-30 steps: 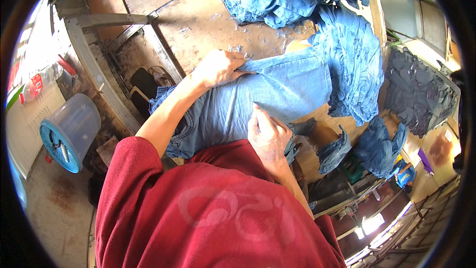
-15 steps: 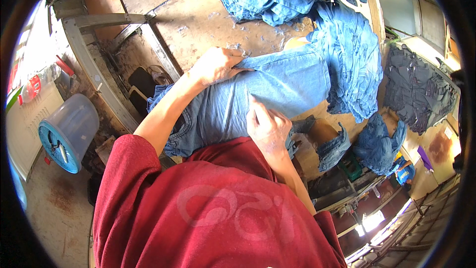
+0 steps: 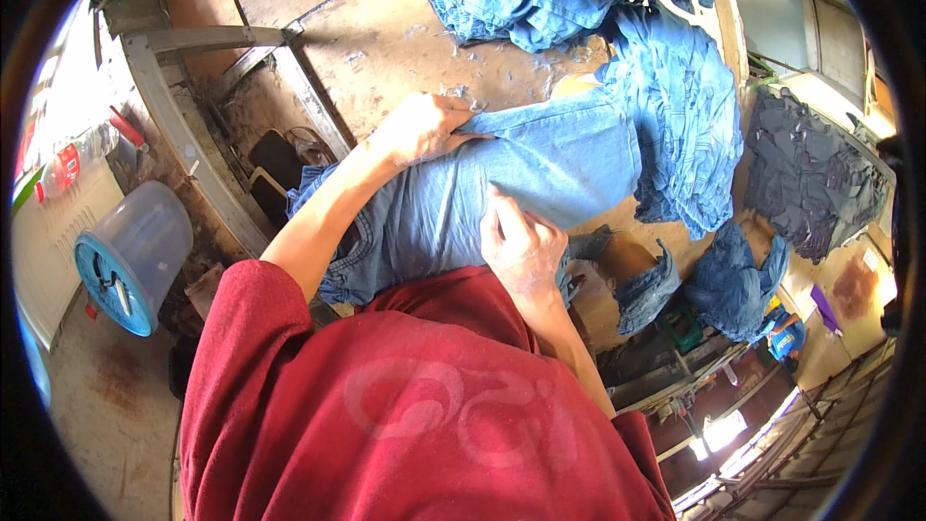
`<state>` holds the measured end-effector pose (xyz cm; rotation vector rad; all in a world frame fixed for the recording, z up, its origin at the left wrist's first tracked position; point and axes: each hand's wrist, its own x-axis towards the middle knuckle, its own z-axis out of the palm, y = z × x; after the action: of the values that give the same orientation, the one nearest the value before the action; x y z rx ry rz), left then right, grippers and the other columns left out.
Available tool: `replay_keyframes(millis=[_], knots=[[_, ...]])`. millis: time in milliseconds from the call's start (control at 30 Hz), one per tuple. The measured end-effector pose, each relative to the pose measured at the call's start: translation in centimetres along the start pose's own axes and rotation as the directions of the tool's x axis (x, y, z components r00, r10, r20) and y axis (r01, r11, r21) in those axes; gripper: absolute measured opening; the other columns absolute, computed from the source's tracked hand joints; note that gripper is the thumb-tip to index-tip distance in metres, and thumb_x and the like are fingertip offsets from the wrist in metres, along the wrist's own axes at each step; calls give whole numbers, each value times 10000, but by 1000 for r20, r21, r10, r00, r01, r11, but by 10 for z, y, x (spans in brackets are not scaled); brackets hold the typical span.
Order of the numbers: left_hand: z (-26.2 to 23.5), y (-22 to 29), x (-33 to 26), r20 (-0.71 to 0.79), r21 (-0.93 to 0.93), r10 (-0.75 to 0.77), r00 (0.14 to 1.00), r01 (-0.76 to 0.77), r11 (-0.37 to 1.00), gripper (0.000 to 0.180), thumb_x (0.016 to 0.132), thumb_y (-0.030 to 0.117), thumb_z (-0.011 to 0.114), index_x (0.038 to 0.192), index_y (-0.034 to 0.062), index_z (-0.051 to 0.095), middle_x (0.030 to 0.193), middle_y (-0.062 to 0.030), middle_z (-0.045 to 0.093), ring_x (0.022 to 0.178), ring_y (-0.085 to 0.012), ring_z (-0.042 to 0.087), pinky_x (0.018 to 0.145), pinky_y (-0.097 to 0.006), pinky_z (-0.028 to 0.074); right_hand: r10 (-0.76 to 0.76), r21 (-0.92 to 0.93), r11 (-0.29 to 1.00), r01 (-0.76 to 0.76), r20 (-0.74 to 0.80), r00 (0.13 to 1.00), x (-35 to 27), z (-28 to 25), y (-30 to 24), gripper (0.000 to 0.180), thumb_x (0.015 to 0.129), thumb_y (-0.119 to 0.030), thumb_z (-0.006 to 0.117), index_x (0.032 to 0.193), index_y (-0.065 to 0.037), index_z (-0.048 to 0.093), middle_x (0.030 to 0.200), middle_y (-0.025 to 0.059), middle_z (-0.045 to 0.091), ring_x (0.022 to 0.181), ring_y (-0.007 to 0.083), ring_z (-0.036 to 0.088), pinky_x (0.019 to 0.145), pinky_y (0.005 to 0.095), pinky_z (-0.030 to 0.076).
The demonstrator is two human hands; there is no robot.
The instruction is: The person repeatedly picks up denim jeans, aligns the pocket area, and uses a small handheld tool to scrape or abrade the fabric. After each treatment, the jeans are placed back on a pile. The process is repeated for multiple pairs.
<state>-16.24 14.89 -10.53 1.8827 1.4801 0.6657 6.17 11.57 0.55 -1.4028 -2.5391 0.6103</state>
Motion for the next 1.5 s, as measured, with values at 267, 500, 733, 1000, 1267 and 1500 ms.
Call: replay_keyframes(millis=[267, 500, 733, 1000, 1267, 1500], knots=[[0, -2, 1, -26, -46, 38, 999, -40, 998, 388, 912, 455, 760, 898, 68, 742, 882, -89, 720, 804, -329, 735, 719, -425, 596, -4, 45, 999, 9, -103, 995, 8, 9, 3, 209, 863, -47, 750, 1067, -90, 764, 627, 39, 657, 515, 212, 662, 506, 341, 514], [2, -3, 0, -10, 12, 33, 999, -33, 999, 383, 916, 457, 756, 914, 74, 739, 871, -90, 712, 804, -330, 734, 720, -425, 596, 42, 40, 998, -42, 1, 999, 3, -1, -1, 204, 868, -52, 750, 1068, -91, 764, 625, 42, 659, 536, 218, 680, 517, 342, 523], [1, -3, 0, -23, -36, 35, 999, -36, 999, 386, 908, 464, 762, 946, 80, 753, 887, -94, 723, 814, -327, 738, 729, -425, 598, 28, 78, 997, -21, -85, 996, 9, 4, 1, 182, 874, -48, 751, 1054, -75, 764, 655, 63, 688, 570, 225, 710, 536, 347, 539], [2, -4, -1, -22, -2, 29, 999, -29, 1000, 386, 898, 460, 774, 919, 76, 746, 922, -93, 747, 830, -317, 746, 732, -413, 607, 9, 79, 997, -4, -59, 998, 8, -3, 2, 166, 873, -47, 745, 1032, -90, 768, 637, 52, 663, 526, 214, 672, 503, 358, 505], [4, -6, 0, -11, 13, 34, 999, -33, 999, 398, 898, 473, 774, 895, 76, 742, 868, -96, 723, 783, -330, 735, 698, -426, 598, 22, 21, 1000, -22, -9, 1000, 5, -3, 4, 199, 867, -93, 743, 1061, -131, 756, 631, 28, 669, 527, 223, 661, 520, 355, 522], [3, -5, 1, -48, -43, 49, 998, -51, 998, 420, 910, 494, 751, 875, 76, 737, 841, -85, 707, 766, -328, 729, 679, -424, 595, 1, 57, 998, 4, -80, 997, 14, 14, -5, 229, 865, -109, 743, 1092, -138, 749, 601, 28, 634, 502, 230, 639, 501, 361, 510]])
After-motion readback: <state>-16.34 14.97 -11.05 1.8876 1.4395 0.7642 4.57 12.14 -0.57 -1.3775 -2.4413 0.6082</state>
